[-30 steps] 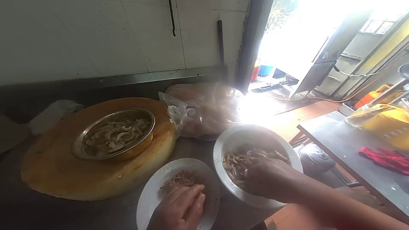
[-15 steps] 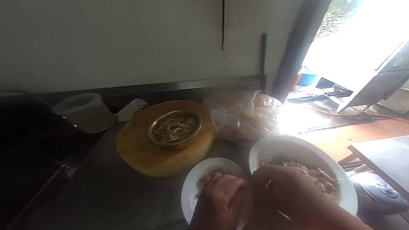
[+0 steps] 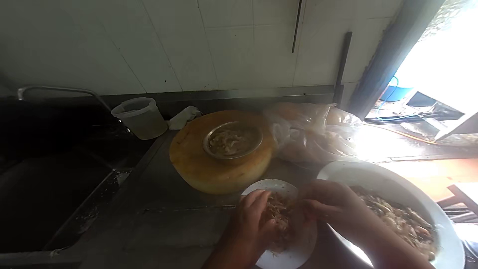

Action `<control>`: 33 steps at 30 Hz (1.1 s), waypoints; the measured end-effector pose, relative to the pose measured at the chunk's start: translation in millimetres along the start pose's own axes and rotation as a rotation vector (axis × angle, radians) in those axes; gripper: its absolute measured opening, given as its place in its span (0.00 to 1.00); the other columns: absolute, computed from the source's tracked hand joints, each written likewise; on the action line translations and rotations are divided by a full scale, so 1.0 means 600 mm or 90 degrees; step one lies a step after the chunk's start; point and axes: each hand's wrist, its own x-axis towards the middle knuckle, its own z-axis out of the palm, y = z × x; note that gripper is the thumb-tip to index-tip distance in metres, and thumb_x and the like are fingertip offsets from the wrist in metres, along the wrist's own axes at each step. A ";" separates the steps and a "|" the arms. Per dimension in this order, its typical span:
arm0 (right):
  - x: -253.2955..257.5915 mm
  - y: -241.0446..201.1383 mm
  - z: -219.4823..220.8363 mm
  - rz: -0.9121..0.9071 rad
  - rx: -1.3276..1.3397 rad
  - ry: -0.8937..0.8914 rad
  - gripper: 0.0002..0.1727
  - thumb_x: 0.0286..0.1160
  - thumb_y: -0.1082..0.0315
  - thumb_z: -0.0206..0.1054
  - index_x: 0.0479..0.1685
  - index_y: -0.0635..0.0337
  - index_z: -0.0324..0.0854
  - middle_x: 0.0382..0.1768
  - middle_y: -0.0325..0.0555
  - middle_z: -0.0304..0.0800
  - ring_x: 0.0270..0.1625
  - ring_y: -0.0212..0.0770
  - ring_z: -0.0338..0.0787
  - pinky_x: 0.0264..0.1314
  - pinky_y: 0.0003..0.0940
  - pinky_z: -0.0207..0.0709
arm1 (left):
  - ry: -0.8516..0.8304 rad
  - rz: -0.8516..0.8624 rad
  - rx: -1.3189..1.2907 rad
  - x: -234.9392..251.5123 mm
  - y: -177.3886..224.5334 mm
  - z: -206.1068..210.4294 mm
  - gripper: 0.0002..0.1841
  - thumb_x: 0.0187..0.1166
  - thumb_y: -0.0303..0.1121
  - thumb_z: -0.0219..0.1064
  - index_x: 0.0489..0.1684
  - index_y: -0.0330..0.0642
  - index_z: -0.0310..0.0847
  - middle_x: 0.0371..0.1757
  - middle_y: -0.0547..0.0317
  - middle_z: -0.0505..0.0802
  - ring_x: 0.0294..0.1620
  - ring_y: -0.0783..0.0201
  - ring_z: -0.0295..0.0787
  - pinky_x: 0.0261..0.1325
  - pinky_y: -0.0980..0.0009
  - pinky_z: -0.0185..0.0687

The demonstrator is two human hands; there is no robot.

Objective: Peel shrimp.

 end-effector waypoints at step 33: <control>-0.046 0.025 0.050 -0.058 -0.311 0.158 0.10 0.82 0.52 0.69 0.39 0.44 0.91 0.29 0.25 0.92 0.29 0.23 0.90 0.31 0.23 0.89 | 0.119 0.040 -0.410 -0.028 0.040 0.012 0.11 0.81 0.33 0.69 0.52 0.40 0.95 0.45 0.59 0.95 0.45 0.66 0.94 0.49 0.70 0.94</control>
